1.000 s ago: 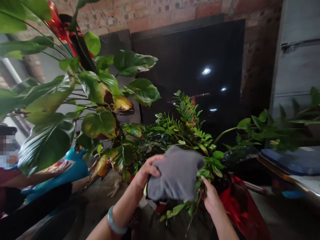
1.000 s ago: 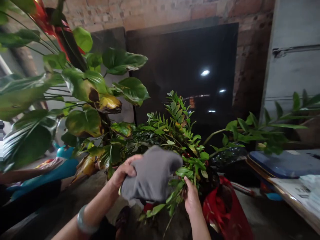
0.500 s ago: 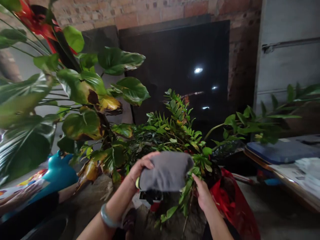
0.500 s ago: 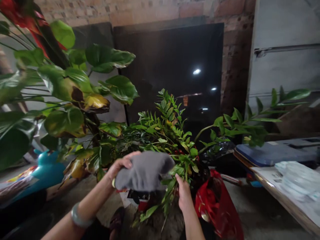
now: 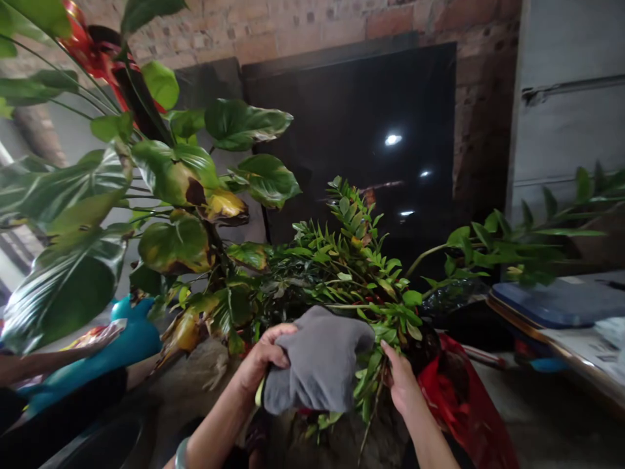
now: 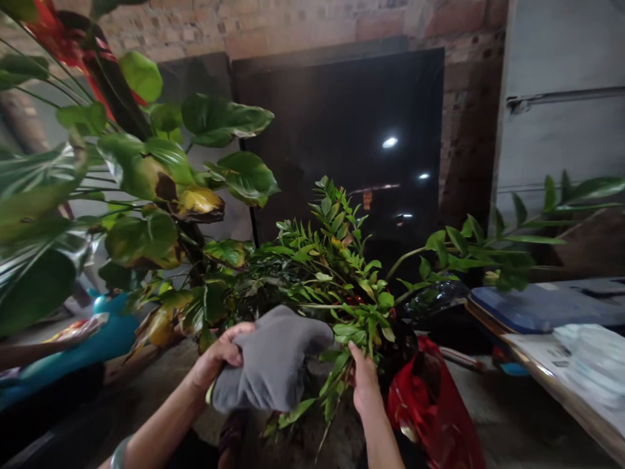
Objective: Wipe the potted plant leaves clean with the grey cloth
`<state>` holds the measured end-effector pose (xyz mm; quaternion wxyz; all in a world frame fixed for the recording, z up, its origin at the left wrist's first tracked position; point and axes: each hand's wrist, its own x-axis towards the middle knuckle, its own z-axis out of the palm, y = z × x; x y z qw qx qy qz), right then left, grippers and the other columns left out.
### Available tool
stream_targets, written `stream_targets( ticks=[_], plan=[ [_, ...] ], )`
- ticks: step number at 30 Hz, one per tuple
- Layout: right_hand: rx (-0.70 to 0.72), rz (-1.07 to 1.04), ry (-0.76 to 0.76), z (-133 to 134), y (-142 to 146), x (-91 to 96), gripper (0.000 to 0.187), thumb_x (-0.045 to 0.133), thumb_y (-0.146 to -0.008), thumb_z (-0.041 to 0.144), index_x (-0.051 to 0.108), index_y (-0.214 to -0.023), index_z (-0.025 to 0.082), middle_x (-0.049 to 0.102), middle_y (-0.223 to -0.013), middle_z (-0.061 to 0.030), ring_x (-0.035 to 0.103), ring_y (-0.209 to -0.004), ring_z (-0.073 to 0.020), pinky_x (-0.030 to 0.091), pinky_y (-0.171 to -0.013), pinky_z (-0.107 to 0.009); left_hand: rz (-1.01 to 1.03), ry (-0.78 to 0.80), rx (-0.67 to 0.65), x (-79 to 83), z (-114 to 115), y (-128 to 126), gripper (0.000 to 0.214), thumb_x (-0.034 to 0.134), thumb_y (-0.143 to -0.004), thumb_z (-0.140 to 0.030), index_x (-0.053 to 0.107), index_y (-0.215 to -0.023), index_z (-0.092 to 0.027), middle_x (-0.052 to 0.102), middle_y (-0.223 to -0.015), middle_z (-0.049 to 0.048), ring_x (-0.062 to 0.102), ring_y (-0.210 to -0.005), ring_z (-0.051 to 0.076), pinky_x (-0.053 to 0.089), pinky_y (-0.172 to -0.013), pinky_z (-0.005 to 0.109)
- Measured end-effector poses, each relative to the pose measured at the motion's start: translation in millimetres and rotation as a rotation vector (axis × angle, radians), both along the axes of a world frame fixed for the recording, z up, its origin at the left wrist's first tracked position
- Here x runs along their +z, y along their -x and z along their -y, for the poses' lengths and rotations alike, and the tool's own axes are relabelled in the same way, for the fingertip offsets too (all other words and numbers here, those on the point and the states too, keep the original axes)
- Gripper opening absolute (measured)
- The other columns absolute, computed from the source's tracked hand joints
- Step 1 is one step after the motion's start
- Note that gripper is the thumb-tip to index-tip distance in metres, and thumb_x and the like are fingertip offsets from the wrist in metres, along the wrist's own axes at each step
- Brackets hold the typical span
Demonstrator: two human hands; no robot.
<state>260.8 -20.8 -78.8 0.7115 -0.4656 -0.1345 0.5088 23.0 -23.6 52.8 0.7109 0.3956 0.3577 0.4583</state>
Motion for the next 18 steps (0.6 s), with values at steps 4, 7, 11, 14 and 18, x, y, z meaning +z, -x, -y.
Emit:
stream_targets(
  ticks=[4, 7, 11, 14, 18],
  plan=[
    [-0.019, -0.003, 0.018, -3, -1, 0.7, 0.036, 0.075, -0.047, 0.039, 0.066, -0.077, 0.021, 0.073, -0.077, -0.0014, 0.066, -0.09, -0.0271, 0.055, -0.071, -0.035, 0.089, -0.218, 0.26, 38.4, -17, 2, 0.052, 0.062, -0.038, -0.006, 0.072, -0.087, -0.021, 0.072, -0.085, -0.0017, 0.062, -0.07, 0.017, 0.047, -0.064, 0.024],
    [-0.041, -0.013, 0.028, -5, 3, 1.6, 0.033, 0.074, -0.047, 0.038, 0.066, -0.075, 0.023, 0.073, -0.076, 0.0013, 0.066, -0.092, -0.0265, 0.054, -0.075, -0.035, 0.012, -0.23, 0.285, 32.6, -30, -6, 0.062, 0.065, -0.041, -0.007, 0.07, -0.101, -0.022, 0.071, -0.097, -0.0007, 0.062, -0.076, 0.017, 0.046, -0.067, 0.023],
    [-0.031, -0.02, 0.016, -2, 5, 2.6, 0.032, 0.075, -0.046, 0.039, 0.066, -0.073, 0.023, 0.072, -0.073, 0.0006, 0.065, -0.096, -0.0288, 0.053, -0.079, -0.038, -0.195, 0.015, 0.167, -24.2, -7, 1, 0.053, 0.056, -0.039, -0.002, 0.073, -0.087, -0.019, 0.071, -0.071, -0.0027, 0.058, -0.06, 0.015, 0.041, -0.055, 0.023],
    [-0.022, -0.011, -0.002, 0, 1, 2.2, 0.034, 0.074, -0.045, 0.039, 0.067, -0.074, 0.022, 0.073, -0.078, -0.0008, 0.063, -0.1, -0.0295, 0.052, -0.081, -0.038, -0.23, 0.113, 0.056, -46.4, 23, 19, 0.044, 0.052, -0.038, 0.0, 0.073, -0.072, -0.018, 0.067, -0.056, -0.0032, 0.055, -0.052, 0.014, 0.038, -0.05, 0.022],
    [-0.029, -0.001, 0.047, -2, -3, -0.4, 0.036, 0.075, -0.043, 0.039, 0.065, -0.072, 0.022, 0.072, -0.075, -0.0009, 0.064, -0.097, -0.0302, 0.054, -0.075, -0.038, -0.098, -0.05, 0.246, -4.2, 28, 41, 0.038, 0.057, -0.036, 0.002, 0.07, -0.065, -0.019, 0.067, -0.058, -0.0054, 0.054, -0.048, 0.011, 0.038, -0.047, 0.019]
  ],
)
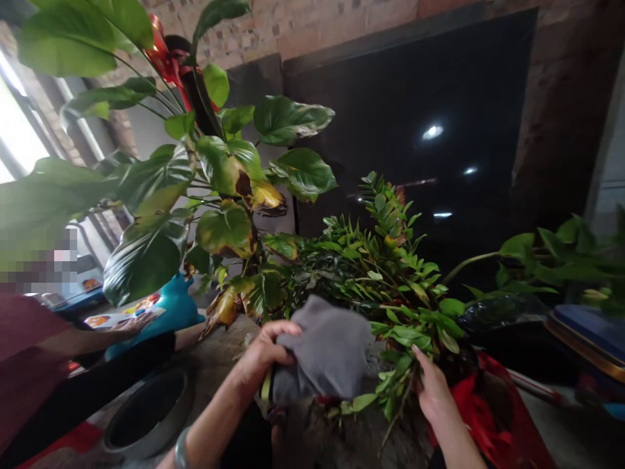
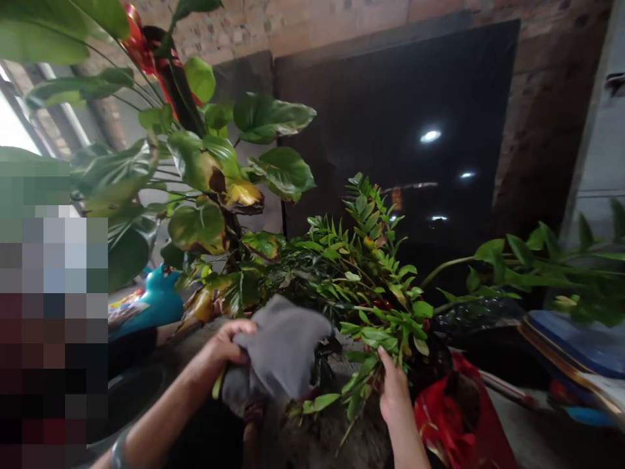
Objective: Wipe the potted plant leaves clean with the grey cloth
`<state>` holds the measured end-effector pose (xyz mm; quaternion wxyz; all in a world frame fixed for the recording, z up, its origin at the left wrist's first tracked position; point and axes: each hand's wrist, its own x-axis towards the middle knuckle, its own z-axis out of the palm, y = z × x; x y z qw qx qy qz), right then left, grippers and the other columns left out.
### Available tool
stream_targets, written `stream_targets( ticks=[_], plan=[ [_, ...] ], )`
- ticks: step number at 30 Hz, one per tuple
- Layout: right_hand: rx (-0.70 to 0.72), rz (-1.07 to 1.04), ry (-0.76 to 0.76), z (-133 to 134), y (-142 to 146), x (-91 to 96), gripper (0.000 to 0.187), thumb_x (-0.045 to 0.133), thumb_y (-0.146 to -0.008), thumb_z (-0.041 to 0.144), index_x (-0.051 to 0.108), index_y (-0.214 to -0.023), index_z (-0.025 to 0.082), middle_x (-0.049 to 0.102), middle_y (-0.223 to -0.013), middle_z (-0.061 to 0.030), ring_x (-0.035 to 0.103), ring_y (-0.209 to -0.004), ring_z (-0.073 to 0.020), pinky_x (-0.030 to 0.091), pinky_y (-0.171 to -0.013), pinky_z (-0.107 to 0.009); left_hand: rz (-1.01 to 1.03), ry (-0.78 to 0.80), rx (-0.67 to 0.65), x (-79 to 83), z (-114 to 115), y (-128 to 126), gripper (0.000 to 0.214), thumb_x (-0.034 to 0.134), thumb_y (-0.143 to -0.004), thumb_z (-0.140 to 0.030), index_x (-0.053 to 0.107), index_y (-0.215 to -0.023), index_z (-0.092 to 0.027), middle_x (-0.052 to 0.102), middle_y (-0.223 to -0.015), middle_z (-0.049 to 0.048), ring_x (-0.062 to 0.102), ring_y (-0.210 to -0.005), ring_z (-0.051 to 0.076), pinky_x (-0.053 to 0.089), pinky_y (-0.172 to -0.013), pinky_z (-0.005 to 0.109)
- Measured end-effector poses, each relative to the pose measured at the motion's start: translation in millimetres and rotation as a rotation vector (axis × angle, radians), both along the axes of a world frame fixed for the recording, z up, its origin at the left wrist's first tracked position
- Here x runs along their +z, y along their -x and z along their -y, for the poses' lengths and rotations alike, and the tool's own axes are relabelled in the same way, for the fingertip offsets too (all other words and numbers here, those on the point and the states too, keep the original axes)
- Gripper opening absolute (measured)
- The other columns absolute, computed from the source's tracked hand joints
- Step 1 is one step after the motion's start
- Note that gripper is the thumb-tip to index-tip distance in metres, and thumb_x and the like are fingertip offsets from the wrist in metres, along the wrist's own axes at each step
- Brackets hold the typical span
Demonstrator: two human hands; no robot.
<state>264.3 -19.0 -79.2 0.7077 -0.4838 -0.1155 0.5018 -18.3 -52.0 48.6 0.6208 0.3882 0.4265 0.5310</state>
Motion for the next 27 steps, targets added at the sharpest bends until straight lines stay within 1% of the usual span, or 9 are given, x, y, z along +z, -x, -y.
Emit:
stream_targets(
  ticks=[3, 5, 9, 12, 15, 19, 21, 23, 27],
  plan=[
    [-0.008, -0.001, 0.028, -3, 0, -2.5, 0.039, 0.075, -0.042, 0.04, 0.065, -0.076, 0.023, 0.072, -0.074, 0.0003, 0.066, -0.091, -0.0292, 0.055, -0.068, -0.037, 0.145, -0.193, 0.257, 37.9, -19, 7, 0.051, 0.064, -0.037, -0.002, 0.071, -0.084, -0.022, 0.072, -0.077, -0.0036, 0.062, -0.061, 0.014, 0.047, -0.057, 0.021],
    [-0.006, -0.009, 0.037, -4, 1, -3.8, 0.039, 0.075, -0.042, 0.039, 0.064, -0.076, 0.023, 0.072, -0.072, 0.0009, 0.067, -0.086, -0.0285, 0.055, -0.066, -0.037, 0.161, -0.198, 0.305, 38.6, -28, 7, 0.062, 0.065, -0.04, -0.003, 0.067, -0.099, -0.022, 0.073, -0.088, -0.0012, 0.064, -0.068, 0.016, 0.05, -0.062, 0.023],
    [0.022, -0.016, 0.048, -2, 2, -4.9, 0.038, 0.076, -0.046, 0.039, 0.066, -0.078, 0.022, 0.072, -0.073, -0.0006, 0.067, -0.083, -0.0284, 0.054, -0.067, -0.037, 0.04, 0.111, 0.219, -14.0, -14, 8, 0.069, 0.059, -0.041, -0.003, 0.06, -0.109, -0.016, 0.072, -0.075, 0.0014, 0.063, -0.057, 0.018, 0.049, -0.055, 0.027],
    [0.034, -0.006, 0.055, 2, -1, -4.2, 0.04, 0.076, -0.045, 0.04, 0.067, -0.078, 0.021, 0.073, -0.079, -0.0019, 0.066, -0.087, -0.0299, 0.054, -0.07, -0.039, 0.107, 0.239, 0.274, -41.5, 8, 16, 0.057, 0.055, -0.038, -0.004, 0.063, -0.093, -0.017, 0.07, -0.069, -0.0012, 0.062, -0.053, 0.017, 0.049, -0.053, 0.027],
    [0.024, 0.007, 0.057, 3, -4, -3.1, 0.038, 0.075, -0.044, 0.04, 0.066, -0.076, 0.022, 0.073, -0.076, -0.0015, 0.066, -0.085, -0.0295, 0.054, -0.07, -0.04, 0.225, 0.077, 0.408, -21.0, 10, 26, 0.047, 0.055, -0.035, -0.002, 0.064, -0.077, -0.019, 0.07, -0.069, -0.0042, 0.063, -0.058, 0.016, 0.05, -0.055, 0.024],
    [0.007, 0.015, 0.043, 0, -3, -3.8, 0.032, 0.073, -0.048, 0.04, 0.066, -0.075, 0.024, 0.073, -0.079, -0.0004, 0.066, -0.084, -0.0267, 0.054, -0.069, -0.037, 0.279, -0.224, 0.453, 28.8, -24, 28, 0.053, 0.062, -0.041, -0.005, 0.065, -0.091, -0.023, 0.072, -0.083, -0.0034, 0.065, -0.075, 0.019, 0.052, -0.07, 0.027],
    [0.0, 0.012, 0.039, -1, -1, -4.8, 0.033, 0.073, -0.049, 0.04, 0.066, -0.077, 0.024, 0.073, -0.082, 0.0004, 0.066, -0.085, -0.0261, 0.055, -0.067, -0.036, 0.264, -0.225, 0.413, 30.8, -36, 19, 0.052, 0.064, -0.044, -0.006, 0.064, -0.093, -0.024, 0.071, -0.082, -0.0038, 0.065, -0.074, 0.018, 0.051, -0.071, 0.028],
    [-0.002, 0.006, 0.04, -1, 0, -5.3, 0.034, 0.075, -0.048, 0.038, 0.066, -0.078, 0.024, 0.073, -0.079, 0.0009, 0.066, -0.086, -0.0266, 0.055, -0.068, -0.037, 0.203, -0.109, 0.313, 10.5, -34, 8, 0.049, 0.062, -0.042, -0.003, 0.064, -0.086, -0.022, 0.07, -0.072, -0.0047, 0.063, -0.063, 0.015, 0.049, -0.062, 0.025],
    [0.013, -0.008, -0.004, 2, 0, -4.0, 0.035, 0.075, -0.048, 0.04, 0.067, -0.077, 0.023, 0.073, -0.078, 0.0004, 0.063, -0.098, -0.028, 0.053, -0.079, -0.038, 0.023, 0.211, 0.004, -56.5, 6, -4, 0.03, 0.052, -0.038, 0.0, 0.061, -0.06, -0.018, 0.06, -0.045, -0.0059, 0.052, -0.043, 0.012, 0.037, -0.044, 0.02]
  ],
)
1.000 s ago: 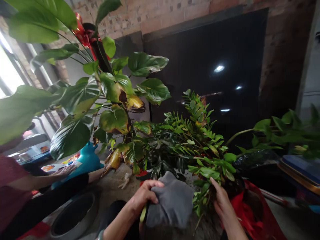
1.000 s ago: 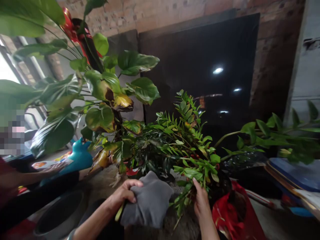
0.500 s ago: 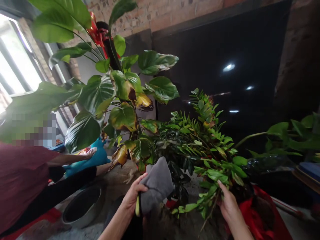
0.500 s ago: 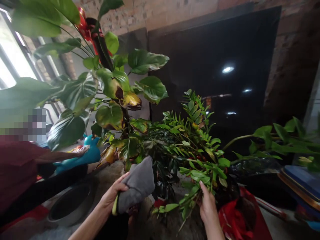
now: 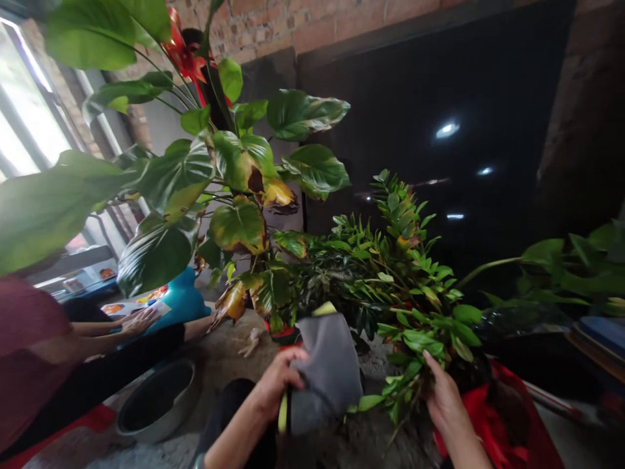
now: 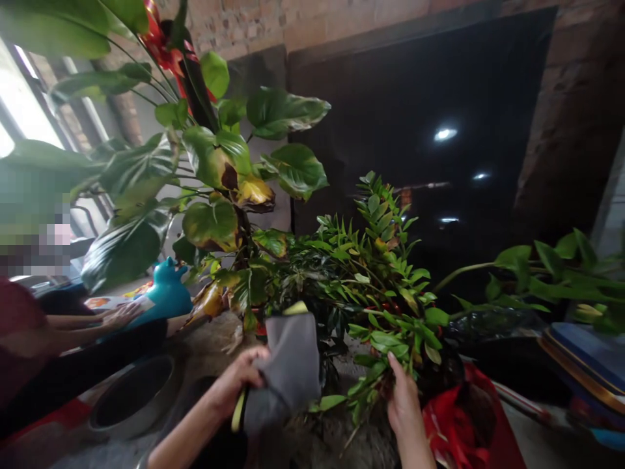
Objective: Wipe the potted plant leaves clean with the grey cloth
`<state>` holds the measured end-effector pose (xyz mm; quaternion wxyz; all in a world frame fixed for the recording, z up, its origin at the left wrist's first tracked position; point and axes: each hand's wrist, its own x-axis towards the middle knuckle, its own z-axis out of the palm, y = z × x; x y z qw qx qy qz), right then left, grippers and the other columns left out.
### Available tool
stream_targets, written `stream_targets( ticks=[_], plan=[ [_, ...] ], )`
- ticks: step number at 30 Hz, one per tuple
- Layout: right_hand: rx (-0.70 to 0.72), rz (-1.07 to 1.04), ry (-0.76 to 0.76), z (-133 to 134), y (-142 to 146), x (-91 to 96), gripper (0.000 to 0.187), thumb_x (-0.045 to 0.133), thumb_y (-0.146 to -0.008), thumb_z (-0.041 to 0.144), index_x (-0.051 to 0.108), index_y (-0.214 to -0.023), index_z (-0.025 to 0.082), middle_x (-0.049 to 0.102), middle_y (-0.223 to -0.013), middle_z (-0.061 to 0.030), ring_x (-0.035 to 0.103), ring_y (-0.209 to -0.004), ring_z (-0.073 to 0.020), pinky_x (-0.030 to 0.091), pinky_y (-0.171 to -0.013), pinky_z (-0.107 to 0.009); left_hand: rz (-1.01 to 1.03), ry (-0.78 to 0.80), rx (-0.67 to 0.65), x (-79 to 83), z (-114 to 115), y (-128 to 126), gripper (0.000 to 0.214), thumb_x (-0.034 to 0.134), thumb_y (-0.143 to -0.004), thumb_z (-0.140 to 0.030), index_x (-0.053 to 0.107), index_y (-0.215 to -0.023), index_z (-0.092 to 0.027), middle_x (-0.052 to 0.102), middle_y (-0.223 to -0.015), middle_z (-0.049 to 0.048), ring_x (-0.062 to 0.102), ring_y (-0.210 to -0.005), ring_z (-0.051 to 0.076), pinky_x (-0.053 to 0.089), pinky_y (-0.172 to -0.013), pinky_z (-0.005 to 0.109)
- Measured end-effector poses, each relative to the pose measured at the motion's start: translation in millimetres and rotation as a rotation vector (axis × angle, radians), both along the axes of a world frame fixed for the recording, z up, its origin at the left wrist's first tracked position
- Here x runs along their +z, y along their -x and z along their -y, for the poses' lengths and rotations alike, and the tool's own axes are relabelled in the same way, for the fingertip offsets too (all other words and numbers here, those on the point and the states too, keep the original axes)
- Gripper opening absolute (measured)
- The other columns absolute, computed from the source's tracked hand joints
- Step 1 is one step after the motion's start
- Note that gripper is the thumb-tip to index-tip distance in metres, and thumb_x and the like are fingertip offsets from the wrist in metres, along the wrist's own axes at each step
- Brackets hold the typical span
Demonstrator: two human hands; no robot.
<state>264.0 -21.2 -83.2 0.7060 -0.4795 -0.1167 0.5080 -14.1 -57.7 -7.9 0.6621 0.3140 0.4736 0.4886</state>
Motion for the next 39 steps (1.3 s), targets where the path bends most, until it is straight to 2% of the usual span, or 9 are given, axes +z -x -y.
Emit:
stream_targets(
  ticks=[3, 10, 12, 17, 19, 27, 30, 35, 39],
  plan=[
    [0.038, -0.016, -0.01, 1, -1, 0.8, 0.034, 0.074, -0.049, 0.041, 0.067, -0.077, 0.022, 0.073, -0.081, -0.0016, 0.063, -0.1, -0.0291, 0.052, -0.082, -0.04, -0.034, 0.032, -0.105, -11.8, 19, 2, 0.027, 0.053, -0.038, 0.003, 0.062, -0.057, -0.016, 0.06, -0.045, -0.0041, 0.05, -0.043, 0.01, 0.033, -0.042, 0.019],
    [-0.018, 0.029, 0.045, -3, -1, -1.9, 0.033, 0.073, -0.046, 0.039, 0.066, -0.074, 0.024, 0.073, -0.077, -0.0001, 0.065, -0.092, -0.0279, 0.055, -0.07, -0.036, 0.172, -0.388, 0.208, 74.7, -40, -5, 0.039, 0.059, -0.037, -0.004, 0.062, -0.072, -0.021, 0.064, -0.06, -0.0082, 0.055, -0.051, 0.011, 0.041, -0.052, 0.02],
    [-0.023, 0.038, 0.042, -4, 0, -1.7, 0.032, 0.073, -0.046, 0.04, 0.066, -0.073, 0.024, 0.072, -0.075, -0.0006, 0.064, -0.093, -0.0288, 0.055, -0.07, -0.037, 0.101, -0.309, 0.154, 67.5, -46, -15, 0.041, 0.058, -0.037, -0.003, 0.063, -0.074, -0.021, 0.065, -0.06, -0.0075, 0.056, -0.051, 0.012, 0.041, -0.051, 0.021],
    [-0.014, 0.046, 0.002, 0, -2, -1.3, 0.031, 0.073, -0.048, 0.041, 0.067, -0.072, 0.023, 0.073, -0.081, -0.0014, 0.06, -0.104, -0.0289, 0.051, -0.083, -0.038, -0.173, -0.026, -0.112, -7.8, -7, -27, 0.026, 0.053, -0.04, -0.002, 0.065, -0.057, -0.017, 0.057, -0.044, -0.0062, 0.047, -0.043, 0.01, 0.031, -0.041, 0.019],
    [0.0, 0.044, -0.001, 1, -4, -2.2, 0.032, 0.072, -0.048, 0.041, 0.068, -0.073, 0.022, 0.073, -0.08, -0.0016, 0.061, -0.102, -0.0289, 0.051, -0.083, -0.039, -0.186, -0.004, -0.181, -18.3, 6, -26, 0.024, 0.053, -0.039, -0.001, 0.066, -0.052, -0.017, 0.058, -0.044, -0.0049, 0.047, -0.044, 0.01, 0.031, -0.041, 0.019],
    [-0.025, 0.004, 0.044, -2, -1, -0.5, 0.035, 0.075, -0.044, 0.039, 0.066, -0.074, 0.024, 0.072, -0.071, 0.0012, 0.066, -0.081, -0.0264, 0.053, -0.064, -0.035, 0.162, -0.313, 0.102, 70.6, -53, -37, 0.039, 0.063, -0.037, -0.003, 0.065, -0.071, -0.021, 0.064, -0.061, -0.0073, 0.054, -0.051, 0.01, 0.039, -0.051, 0.019],
    [-0.024, 0.005, 0.034, -3, 1, 0.9, 0.037, 0.075, -0.044, 0.041, 0.067, -0.076, 0.024, 0.072, -0.073, 0.0011, 0.066, -0.085, -0.0269, 0.054, -0.068, -0.036, 0.06, -0.223, 0.037, 54.0, -56, -47, 0.046, 0.063, -0.039, -0.004, 0.064, -0.082, -0.02, 0.065, -0.063, -0.0057, 0.054, -0.052, 0.011, 0.04, -0.052, 0.021],
    [-0.018, 0.012, -0.007, 1, -3, 0.7, 0.037, 0.073, -0.046, 0.042, 0.069, -0.075, 0.02, 0.073, -0.081, -0.0033, 0.061, -0.104, -0.0288, 0.049, -0.086, -0.038, -0.139, 0.075, -0.188, -6.1, -10, -42, 0.033, 0.054, -0.038, -0.003, 0.067, -0.065, -0.017, 0.06, -0.047, -0.0049, 0.051, -0.045, 0.013, 0.034, -0.045, 0.021],
    [0.015, -0.004, -0.011, 4, -5, 1.2, 0.036, 0.075, -0.047, 0.041, 0.069, -0.075, 0.02, 0.073, -0.082, -0.0042, 0.063, -0.1, -0.0294, 0.051, -0.083, -0.039, -0.044, -0.041, -0.226, 14.8, -7, -28, 0.023, 0.054, -0.036, -0.002, 0.064, -0.051, -0.016, 0.06, -0.044, -0.005, 0.05, -0.043, 0.011, 0.032, -0.043, 0.02]
  ],
)
